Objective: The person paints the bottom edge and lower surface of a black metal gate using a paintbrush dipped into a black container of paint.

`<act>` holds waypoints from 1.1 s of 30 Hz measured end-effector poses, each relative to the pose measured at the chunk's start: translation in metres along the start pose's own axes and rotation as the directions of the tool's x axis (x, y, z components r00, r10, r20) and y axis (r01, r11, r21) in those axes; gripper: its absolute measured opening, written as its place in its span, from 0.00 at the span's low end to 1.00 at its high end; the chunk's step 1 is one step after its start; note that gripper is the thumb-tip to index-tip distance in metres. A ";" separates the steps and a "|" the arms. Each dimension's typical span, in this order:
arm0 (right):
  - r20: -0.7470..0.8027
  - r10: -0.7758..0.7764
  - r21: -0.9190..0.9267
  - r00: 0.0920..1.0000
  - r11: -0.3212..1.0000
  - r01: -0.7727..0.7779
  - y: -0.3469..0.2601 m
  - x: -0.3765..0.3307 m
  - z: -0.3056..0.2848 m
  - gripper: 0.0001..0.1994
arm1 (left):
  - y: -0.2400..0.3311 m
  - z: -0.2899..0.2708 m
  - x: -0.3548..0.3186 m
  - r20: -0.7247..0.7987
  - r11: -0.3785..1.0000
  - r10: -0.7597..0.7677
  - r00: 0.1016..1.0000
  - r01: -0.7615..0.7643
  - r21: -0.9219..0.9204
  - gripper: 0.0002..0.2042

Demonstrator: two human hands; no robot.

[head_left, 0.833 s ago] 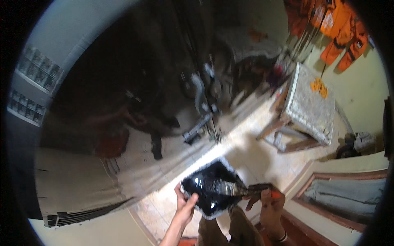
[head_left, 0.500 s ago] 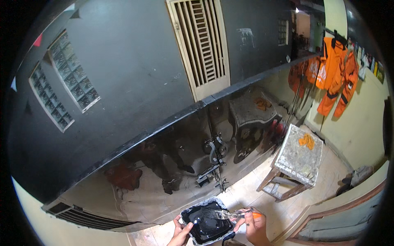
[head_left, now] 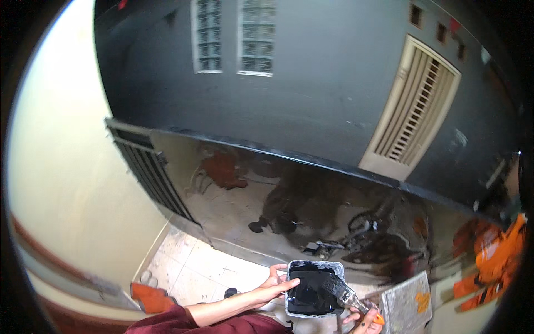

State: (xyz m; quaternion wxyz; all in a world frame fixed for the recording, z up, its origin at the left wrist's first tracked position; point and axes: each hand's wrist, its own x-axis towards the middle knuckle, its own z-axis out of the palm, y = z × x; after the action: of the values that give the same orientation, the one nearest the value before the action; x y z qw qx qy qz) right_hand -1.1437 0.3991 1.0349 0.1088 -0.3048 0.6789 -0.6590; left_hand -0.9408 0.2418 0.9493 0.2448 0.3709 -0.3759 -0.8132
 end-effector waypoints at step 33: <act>0.617 -0.092 0.153 0.782 0.988 -0.004 -0.142 -0.190 0.507 0.17 | 0.150 -0.475 -0.223 -0.468 0.899 0.401 0.787 -0.436 0.037 0.39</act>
State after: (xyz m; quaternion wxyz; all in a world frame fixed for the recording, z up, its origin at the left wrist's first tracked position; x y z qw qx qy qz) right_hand -0.6770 0.0925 1.0687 0.3331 -0.5119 0.5476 -0.5719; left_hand -0.4140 0.0991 0.9518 0.5150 0.4524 -0.3489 -0.6390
